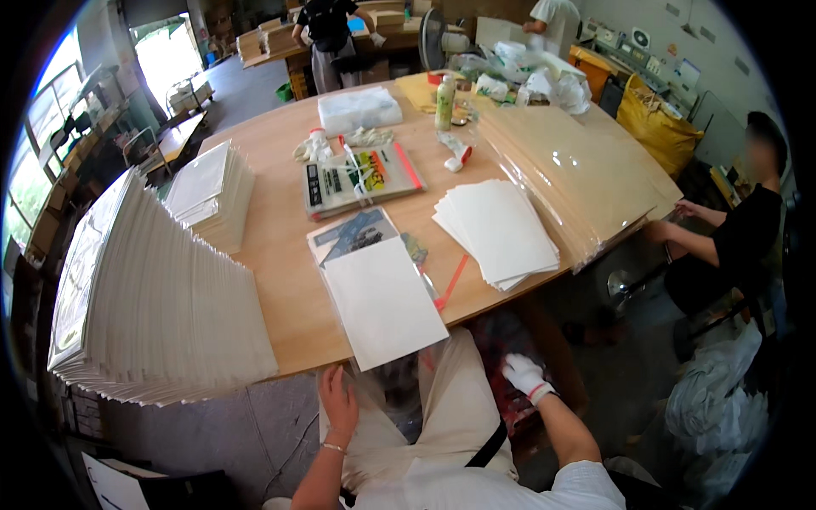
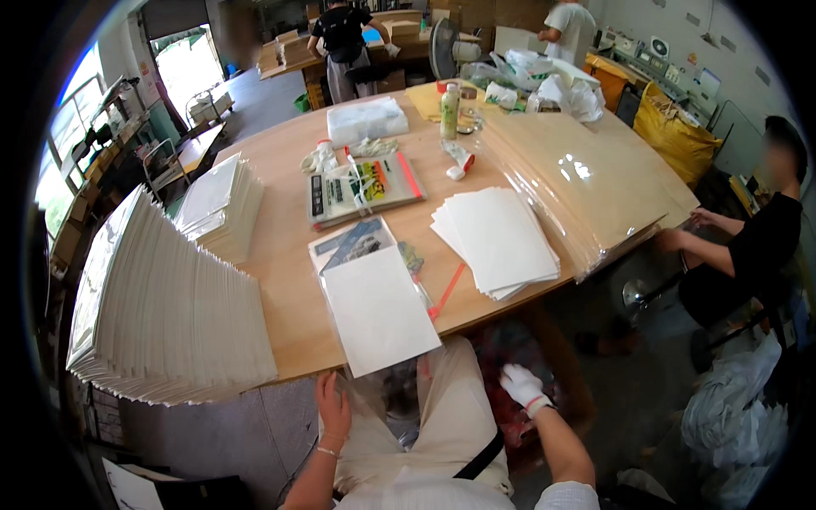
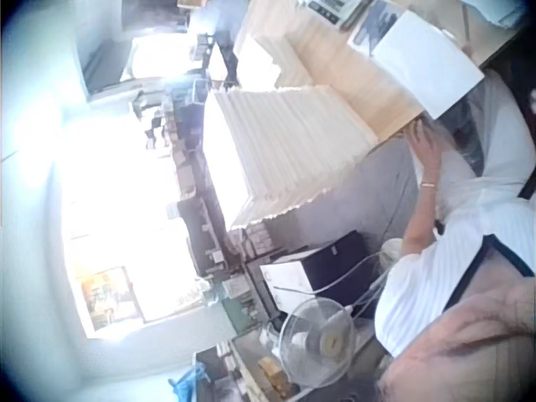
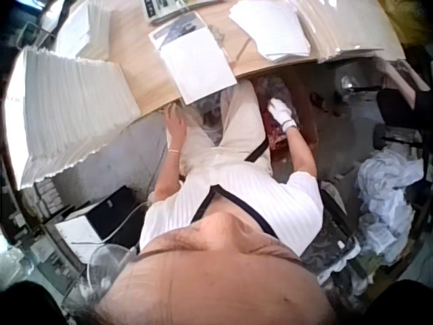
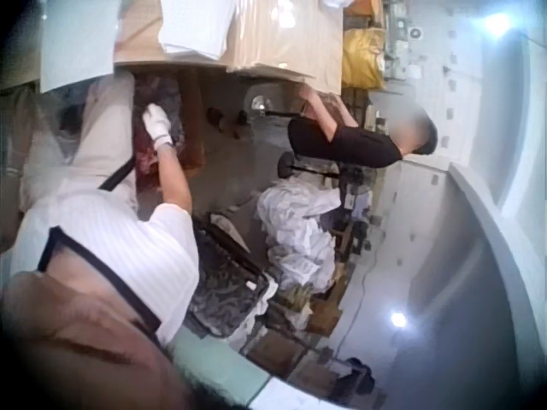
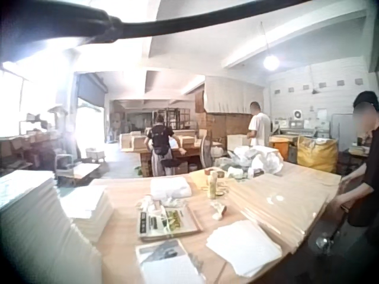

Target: The person sits at a table and repeatedly picks up white books, places them into clear plastic sleeves, and stacks the packaged items on the table. The person handles the books and sleeves by hand, organizing them into a neat pile.

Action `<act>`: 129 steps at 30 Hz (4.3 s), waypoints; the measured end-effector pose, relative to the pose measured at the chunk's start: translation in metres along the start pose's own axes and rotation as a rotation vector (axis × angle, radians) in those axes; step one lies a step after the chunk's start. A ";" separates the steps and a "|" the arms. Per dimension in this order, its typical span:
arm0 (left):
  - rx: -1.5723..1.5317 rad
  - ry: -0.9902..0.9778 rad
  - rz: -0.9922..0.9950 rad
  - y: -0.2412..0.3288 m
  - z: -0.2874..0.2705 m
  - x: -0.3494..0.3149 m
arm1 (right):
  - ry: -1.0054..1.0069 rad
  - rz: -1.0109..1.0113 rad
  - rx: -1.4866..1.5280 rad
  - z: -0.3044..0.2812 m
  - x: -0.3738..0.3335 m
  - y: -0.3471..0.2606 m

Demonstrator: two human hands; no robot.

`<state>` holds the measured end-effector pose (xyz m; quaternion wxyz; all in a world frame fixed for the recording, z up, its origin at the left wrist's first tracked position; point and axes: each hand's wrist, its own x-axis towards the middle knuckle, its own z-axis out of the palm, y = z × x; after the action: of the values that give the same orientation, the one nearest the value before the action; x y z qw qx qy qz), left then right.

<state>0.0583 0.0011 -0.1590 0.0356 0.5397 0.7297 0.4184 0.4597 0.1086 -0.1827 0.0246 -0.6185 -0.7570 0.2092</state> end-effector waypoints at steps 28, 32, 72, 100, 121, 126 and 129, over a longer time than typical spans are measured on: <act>-0.776 -0.447 -0.689 0.013 -0.018 0.049 | -0.047 -0.118 1.156 0.017 0.046 -0.155; -0.288 -0.497 -0.095 0.064 -0.095 0.084 | -0.203 -0.209 1.190 0.018 0.021 -0.189; -0.320 -0.444 0.194 0.101 0.012 0.100 | 0.616 -0.150 0.132 -0.129 0.130 -0.089; 0.229 -0.435 0.281 -0.001 0.032 0.170 | -0.193 0.256 1.823 -0.072 -0.015 -0.114; -0.850 -0.159 -0.206 0.062 0.085 0.048 | -0.088 0.241 1.706 -0.042 -0.080 -0.174; -2.169 -0.546 -1.054 0.033 0.129 -0.006 | -0.175 0.364 1.793 -0.030 -0.088 -0.185; -1.434 -0.429 -0.631 0.041 0.138 -0.034 | -0.268 0.314 1.904 -0.030 -0.060 -0.209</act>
<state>0.1728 0.0556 -0.2356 0.6282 0.2231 0.3790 0.6419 0.2889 0.0295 -0.0694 0.3999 -0.4048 -0.1766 0.8031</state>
